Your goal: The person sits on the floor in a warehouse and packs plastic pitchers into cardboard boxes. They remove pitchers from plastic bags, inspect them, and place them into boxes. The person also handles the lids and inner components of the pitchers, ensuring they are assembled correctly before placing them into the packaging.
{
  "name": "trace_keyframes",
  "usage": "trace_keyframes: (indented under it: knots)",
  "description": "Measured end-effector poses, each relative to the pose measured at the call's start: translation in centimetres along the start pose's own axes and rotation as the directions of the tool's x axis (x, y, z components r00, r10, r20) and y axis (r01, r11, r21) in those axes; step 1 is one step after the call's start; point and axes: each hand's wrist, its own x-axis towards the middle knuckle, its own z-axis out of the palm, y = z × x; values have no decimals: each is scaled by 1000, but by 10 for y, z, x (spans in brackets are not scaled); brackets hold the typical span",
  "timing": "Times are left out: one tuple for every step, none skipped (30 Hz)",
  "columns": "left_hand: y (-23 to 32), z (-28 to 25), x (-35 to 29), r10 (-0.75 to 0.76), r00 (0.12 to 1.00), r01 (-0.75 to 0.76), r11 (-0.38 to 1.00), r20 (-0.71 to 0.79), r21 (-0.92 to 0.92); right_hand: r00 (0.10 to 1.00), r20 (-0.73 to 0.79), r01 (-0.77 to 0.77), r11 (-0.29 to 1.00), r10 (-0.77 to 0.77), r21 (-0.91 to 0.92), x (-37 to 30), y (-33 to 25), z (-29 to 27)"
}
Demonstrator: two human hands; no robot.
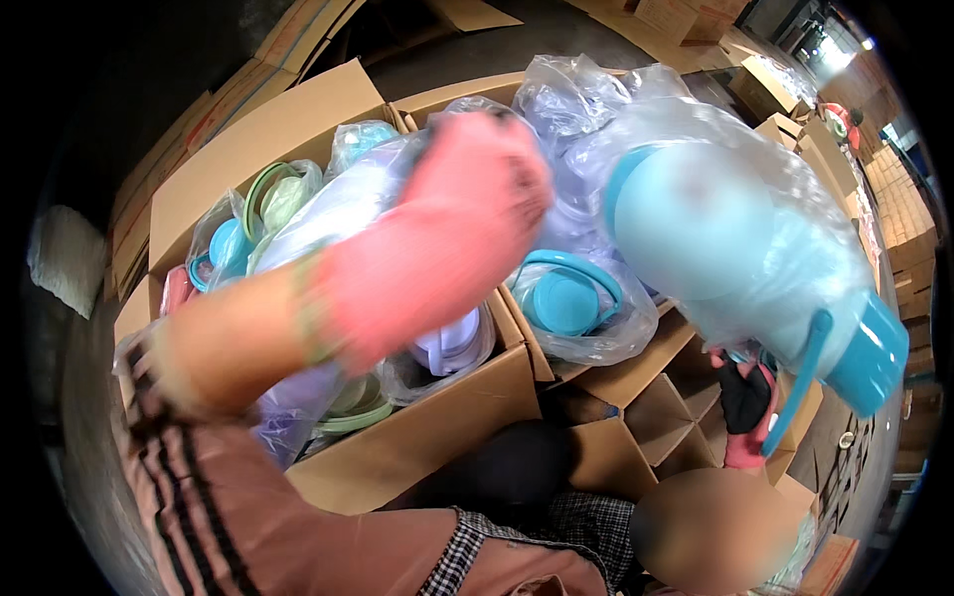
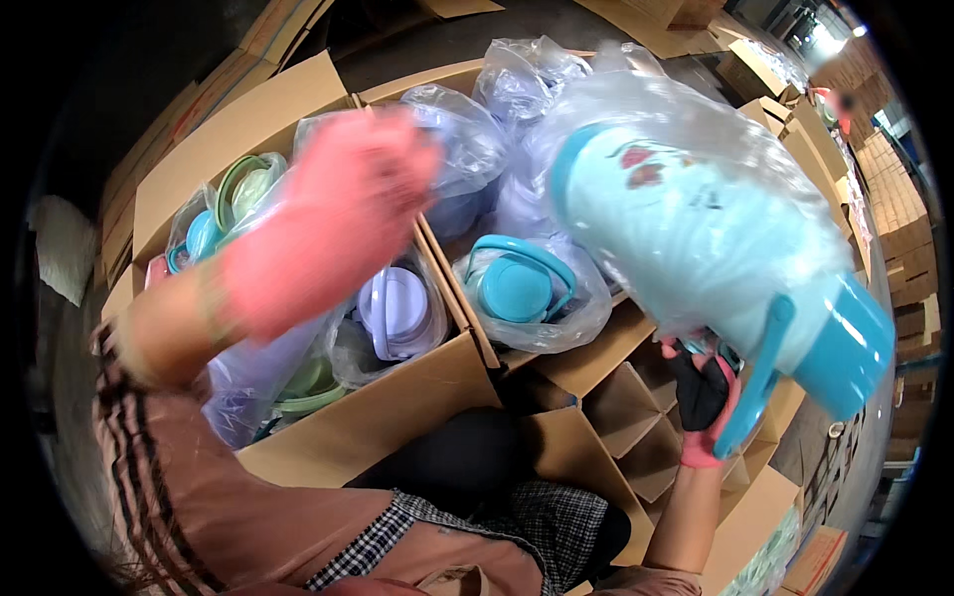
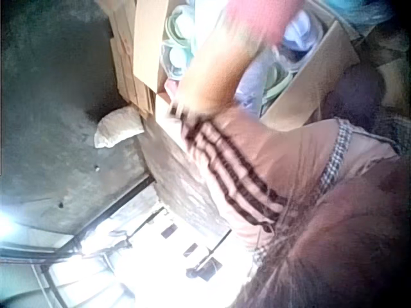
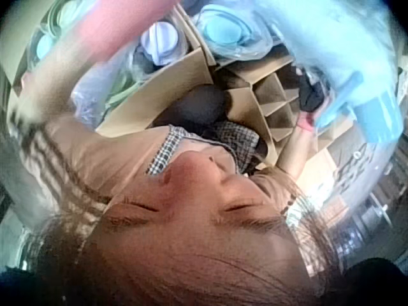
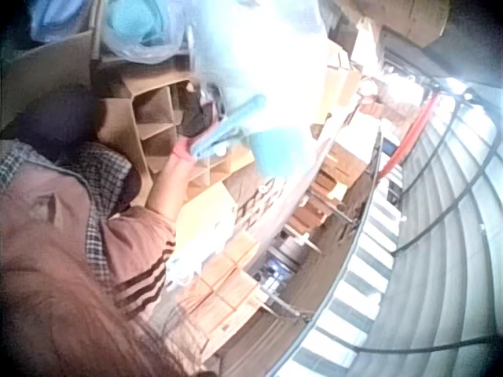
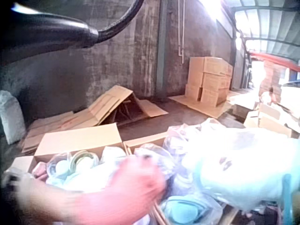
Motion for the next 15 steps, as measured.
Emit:
trace_keyframes:
  knots:
    - [11, 17, 32, 132, 987, -148, 965, 87, 215, 995, 54, 98, 960, -87, -263, 0, 7, -14]
    - [19, 57, 63, 354, 933, -359, 912, 59, 196, 994, 34, 110, 960, -105, -259, -2, 8, -20]
    - [31, 108, 92, 379, 925, -377, 907, 21, 187, 992, 19, 125, 958, -124, -257, -2, 7, -24]
    - [43, 176, 113, 453, 891, -447, 865, 27, 226, 997, -62, 55, 998, -55, 12, -4, 2, -20]
    - [54, 230, 129, 440, 874, -466, 880, 207, 97, 992, -123, 2, 959, 34, 284, -8, -5, -16]
    - [62, 260, 139, 422, 854, -437, 899, 305, -18, 991, -123, -10, 957, 48, 291, -13, -14, -16]
    - [64, 278, 146, 412, 848, -425, 904, 333, -37, 990, -137, 7, 959, 34, 284, -18, -14, -23]
    - [65, 293, 146, 403, 838, -411, 909, 368, -61, 989, -147, 14, 961, 28, 277, -25, -13, -29]
    - [67, 307, 145, 392, 826, -393, 916, 406, -83, 988, -153, 19, 962, 24, 271, -30, -12, -33]
    - [69, 313, 137, 277, 892, -137, 918, 356, -372, 984, -155, -34, 942, 91, 335, -34, -18, -32]
    - [68, 304, 133, 133, 927, 122, 778, 351, -617, 980, -183, -18, 949, 79, 315, -38, -15, -37]
    - [62, 293, 139, 293, 886, 96, 642, 359, -761, 976, -207, -5, 956, 68, 295, -43, -12, -43]
    - [59, 278, 136, 362, 844, 60, 670, 396, -740, 974, -219, 10, 960, 53, 279, -44, -11, -44]
    - [61, 264, 138, 432, 794, 10, 694, 428, -720, 986, -166, 26, 953, 26, 303, -42, -15, -40]
    - [62, 250, 136, 495, 736, -40, 712, 461, -701, 989, -141, 14, 949, 32, 316, -39, -17, -38]
